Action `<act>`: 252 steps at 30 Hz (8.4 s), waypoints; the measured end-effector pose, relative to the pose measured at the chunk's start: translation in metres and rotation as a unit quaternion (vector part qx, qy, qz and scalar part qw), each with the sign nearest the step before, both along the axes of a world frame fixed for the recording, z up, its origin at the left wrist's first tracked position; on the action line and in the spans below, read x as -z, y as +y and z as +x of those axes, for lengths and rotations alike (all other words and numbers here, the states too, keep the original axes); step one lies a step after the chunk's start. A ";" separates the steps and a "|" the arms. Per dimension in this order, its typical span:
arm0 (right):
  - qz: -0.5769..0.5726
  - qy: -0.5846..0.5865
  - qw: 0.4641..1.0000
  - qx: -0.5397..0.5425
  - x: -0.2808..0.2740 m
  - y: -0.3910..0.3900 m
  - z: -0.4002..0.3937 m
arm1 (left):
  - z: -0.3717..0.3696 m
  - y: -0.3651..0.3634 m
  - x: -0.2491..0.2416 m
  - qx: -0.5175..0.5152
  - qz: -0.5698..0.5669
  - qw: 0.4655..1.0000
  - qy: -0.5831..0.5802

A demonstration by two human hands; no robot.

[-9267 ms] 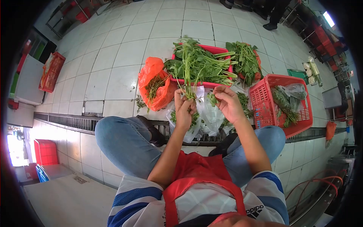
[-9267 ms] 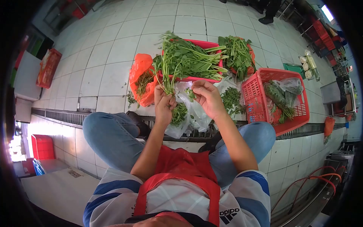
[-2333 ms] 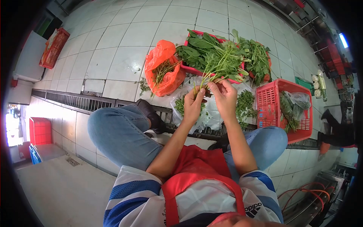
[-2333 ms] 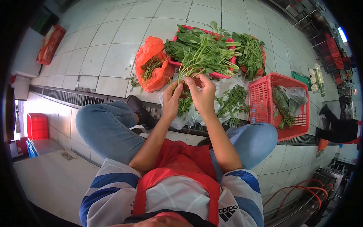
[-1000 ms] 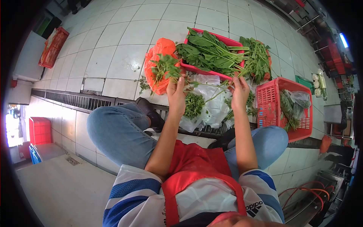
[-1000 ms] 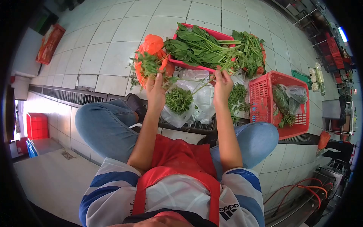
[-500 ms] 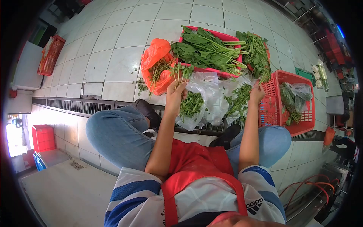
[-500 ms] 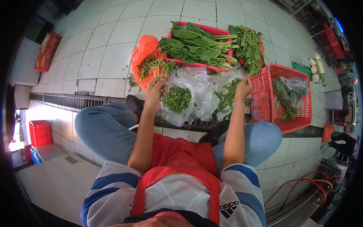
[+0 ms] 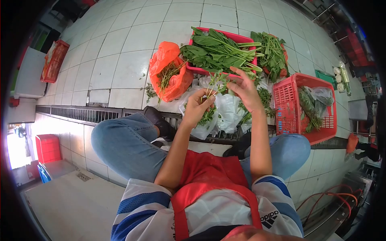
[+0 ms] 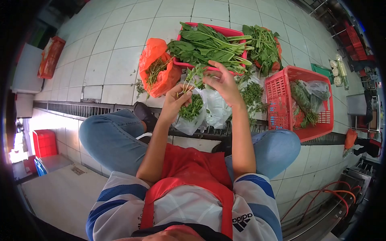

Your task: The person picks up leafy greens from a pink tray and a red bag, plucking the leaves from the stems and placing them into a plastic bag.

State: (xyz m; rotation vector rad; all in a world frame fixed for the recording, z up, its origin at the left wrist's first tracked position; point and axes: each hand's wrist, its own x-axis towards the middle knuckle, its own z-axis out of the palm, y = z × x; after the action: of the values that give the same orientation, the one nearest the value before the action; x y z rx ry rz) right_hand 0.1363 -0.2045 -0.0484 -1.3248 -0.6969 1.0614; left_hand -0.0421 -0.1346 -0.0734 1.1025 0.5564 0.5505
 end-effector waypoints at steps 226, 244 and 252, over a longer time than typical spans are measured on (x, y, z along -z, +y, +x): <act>-0.003 -0.057 0.993 0.108 -0.022 -0.026 0.022 | 0.036 -0.044 -0.012 -0.145 -0.185 0.972 -0.022; -0.016 -0.071 0.991 0.114 -0.027 -0.025 0.018 | 0.036 -0.044 -0.011 -0.139 -0.181 0.973 -0.032; 0.026 -0.002 0.990 0.140 -0.034 -0.026 0.022 | 0.038 -0.043 -0.017 -0.107 -0.151 0.979 -0.083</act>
State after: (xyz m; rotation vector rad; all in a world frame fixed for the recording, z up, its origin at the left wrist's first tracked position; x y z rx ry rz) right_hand 0.1580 -0.2302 -0.0147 -1.3352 -0.5188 0.8108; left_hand -0.0041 -0.1780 -0.0566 0.7052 0.5937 0.7117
